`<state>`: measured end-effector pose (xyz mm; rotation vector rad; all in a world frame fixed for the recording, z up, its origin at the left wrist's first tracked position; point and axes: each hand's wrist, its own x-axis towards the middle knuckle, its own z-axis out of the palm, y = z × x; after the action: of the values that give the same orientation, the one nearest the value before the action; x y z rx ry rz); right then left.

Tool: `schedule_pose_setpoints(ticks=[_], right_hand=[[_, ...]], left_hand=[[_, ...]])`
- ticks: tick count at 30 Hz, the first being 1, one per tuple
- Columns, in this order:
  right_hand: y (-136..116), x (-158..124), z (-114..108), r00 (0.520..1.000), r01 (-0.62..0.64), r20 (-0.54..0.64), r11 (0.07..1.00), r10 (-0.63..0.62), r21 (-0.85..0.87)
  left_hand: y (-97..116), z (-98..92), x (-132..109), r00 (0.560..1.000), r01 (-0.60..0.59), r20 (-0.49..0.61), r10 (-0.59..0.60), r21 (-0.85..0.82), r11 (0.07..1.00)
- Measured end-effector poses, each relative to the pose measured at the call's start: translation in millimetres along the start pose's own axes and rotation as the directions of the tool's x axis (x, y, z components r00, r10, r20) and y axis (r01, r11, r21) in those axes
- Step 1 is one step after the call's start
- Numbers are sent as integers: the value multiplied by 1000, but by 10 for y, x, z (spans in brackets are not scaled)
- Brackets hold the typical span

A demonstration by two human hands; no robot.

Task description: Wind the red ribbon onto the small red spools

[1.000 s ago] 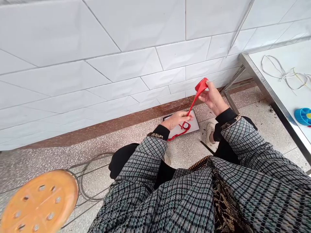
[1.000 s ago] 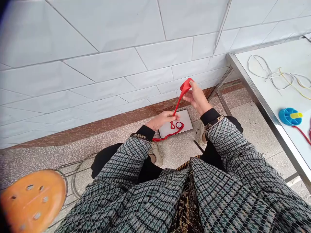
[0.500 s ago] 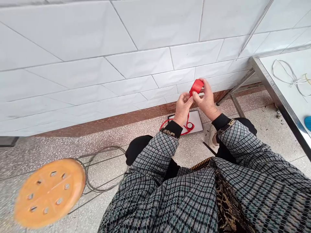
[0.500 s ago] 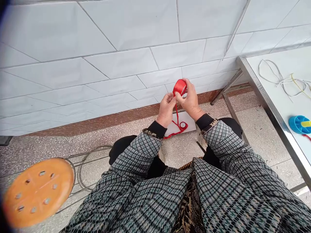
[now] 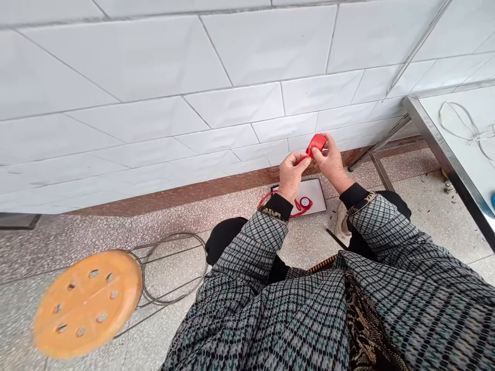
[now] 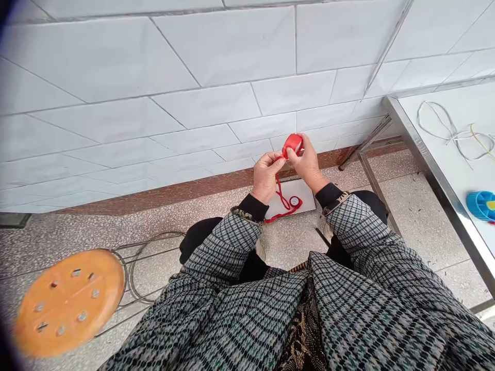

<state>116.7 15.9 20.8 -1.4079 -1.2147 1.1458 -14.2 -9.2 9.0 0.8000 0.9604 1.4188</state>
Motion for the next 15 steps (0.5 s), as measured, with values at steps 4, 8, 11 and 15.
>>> schedule_pose_setpoints(ticks=[4,8,11,15], right_hand=[[24,5,-4,995,6,-100,996,-15,-87],[58,28,-14,994,-34,-103,999,31,-31],[74,54,-27,990,-74,-115,997,76,18],[86,92,-68,990,-72,-115,997,75,35]], left_hand=[[-6,-38,-15,997,75,7,-75,-38,996],[4,-67,-48,992,128,22,-127,-43,991],[21,-90,-65,983,181,48,-180,-31,983],[27,-141,-70,968,238,94,-231,-63,969]])
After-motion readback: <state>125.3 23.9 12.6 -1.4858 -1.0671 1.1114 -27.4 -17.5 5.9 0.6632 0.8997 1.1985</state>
